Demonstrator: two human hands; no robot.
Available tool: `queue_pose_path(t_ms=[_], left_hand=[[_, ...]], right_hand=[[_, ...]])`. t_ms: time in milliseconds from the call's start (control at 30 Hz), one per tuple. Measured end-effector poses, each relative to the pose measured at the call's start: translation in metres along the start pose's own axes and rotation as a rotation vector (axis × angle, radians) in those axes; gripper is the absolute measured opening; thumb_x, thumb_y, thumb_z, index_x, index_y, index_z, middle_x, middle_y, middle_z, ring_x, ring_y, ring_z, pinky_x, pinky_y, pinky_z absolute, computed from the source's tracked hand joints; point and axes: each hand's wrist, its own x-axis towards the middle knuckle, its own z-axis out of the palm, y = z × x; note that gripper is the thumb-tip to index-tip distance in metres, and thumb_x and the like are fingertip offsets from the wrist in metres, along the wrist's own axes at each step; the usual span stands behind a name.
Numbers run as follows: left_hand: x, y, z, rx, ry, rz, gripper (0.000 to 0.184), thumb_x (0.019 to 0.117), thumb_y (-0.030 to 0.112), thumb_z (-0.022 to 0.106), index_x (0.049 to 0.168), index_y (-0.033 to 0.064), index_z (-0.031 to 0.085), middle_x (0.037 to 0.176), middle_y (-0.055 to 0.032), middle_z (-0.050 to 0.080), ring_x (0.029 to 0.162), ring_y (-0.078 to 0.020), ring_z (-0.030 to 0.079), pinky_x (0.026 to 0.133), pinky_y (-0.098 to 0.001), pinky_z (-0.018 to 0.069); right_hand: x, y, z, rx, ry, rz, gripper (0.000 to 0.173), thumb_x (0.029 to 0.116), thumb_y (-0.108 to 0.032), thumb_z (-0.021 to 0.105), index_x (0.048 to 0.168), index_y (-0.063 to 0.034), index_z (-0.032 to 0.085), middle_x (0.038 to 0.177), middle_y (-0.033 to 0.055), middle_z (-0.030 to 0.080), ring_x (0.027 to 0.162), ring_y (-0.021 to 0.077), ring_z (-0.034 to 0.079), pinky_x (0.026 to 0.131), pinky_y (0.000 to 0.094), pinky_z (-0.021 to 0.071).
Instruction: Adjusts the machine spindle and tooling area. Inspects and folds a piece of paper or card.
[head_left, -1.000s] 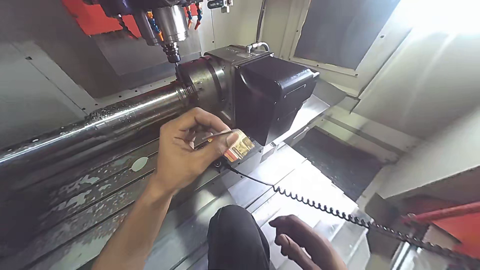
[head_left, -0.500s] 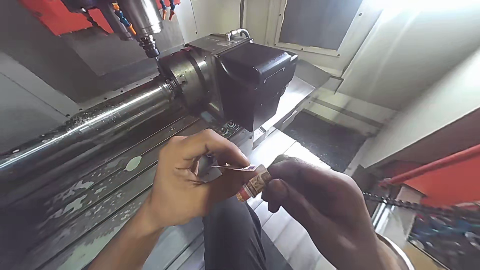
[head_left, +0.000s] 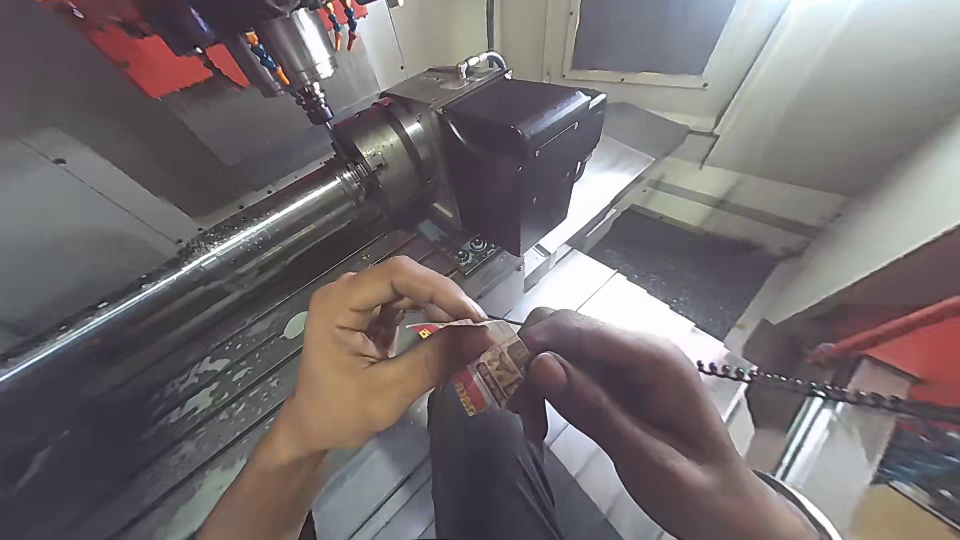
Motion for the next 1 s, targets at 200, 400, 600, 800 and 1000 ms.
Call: queue_pose_path(t_ms=[200, 400, 600, 800, 1000], left_hand=[[-0.008, 0.008, -0.004, 0.01, 0.043, -0.033, 0.011, 0.0962, 0.019, 0.072, 0.107, 0.0164, 0.073, 0.097, 0.006, 0.076, 0.085, -0.0024, 0.071, 0.075, -0.0174, 0.0589], [-0.017, 0.009, -0.004, 0.022, 0.086, -0.048, 0.011, 0.097, 0.021, 0.071, 0.107, 0.0162, 0.074, 0.096, 0.005, 0.076, 0.084, -0.0029, 0.07, 0.074, -0.0171, 0.058], [-0.023, 0.007, -0.002, 0.197, 0.127, 0.01, 0.009, 0.0962, 0.021, 0.073, 0.104, 0.0166, 0.073, 0.096, 0.0069, 0.076, 0.087, -0.0037, 0.071, 0.078, -0.019, 0.0596], [-0.056, -0.011, 0.012, 0.459, 0.089, 0.104, 0.01, 0.0963, 0.019, 0.072, 0.103, 0.0117, 0.071, 0.095, 0.0006, 0.074, 0.09, -0.0095, 0.071, 0.081, -0.0255, 0.0602], [-0.109, -0.044, 0.078, 0.05, 0.257, -0.09, 0.01, 0.0968, 0.019, 0.072, 0.101, 0.0106, 0.069, 0.09, -0.0005, 0.072, 0.086, -0.0098, 0.07, 0.08, -0.0262, 0.0602]], right_hand=[[0.0, 0.006, 0.012, 0.093, -0.004, 0.007, 0.026, 0.1097, -0.018, 0.049, 0.108, 0.0032, 0.064, 0.092, 0.0023, 0.068, 0.08, 0.0031, 0.066, 0.07, 0.0191, 0.0585], [-0.001, 0.009, 0.016, 0.084, -0.014, 0.005, 0.024, 0.1094, -0.016, 0.049, 0.108, 0.0037, 0.064, 0.094, 0.0035, 0.068, 0.082, 0.0033, 0.067, 0.072, 0.019, 0.0589], [-0.001, 0.017, 0.014, -0.224, 0.033, -0.061, 0.02, 0.1049, -0.015, 0.057, 0.105, 0.0017, 0.068, 0.094, 0.0046, 0.066, 0.084, 0.0028, 0.064, 0.073, 0.017, 0.0562], [-0.019, 0.044, 0.0, -0.679, 0.004, -0.095, 0.013, 0.0967, -0.024, 0.063, 0.097, -0.0113, 0.068, 0.087, 0.0009, 0.068, 0.081, 0.0052, 0.064, 0.068, 0.0211, 0.0504], [-0.055, 0.106, -0.054, -0.791, -0.068, 0.186, 0.022, 0.1005, -0.032, 0.058, 0.094, -0.0152, 0.071, 0.084, -0.0045, 0.068, 0.077, 0.0013, 0.064, 0.066, 0.0219, 0.0544]])
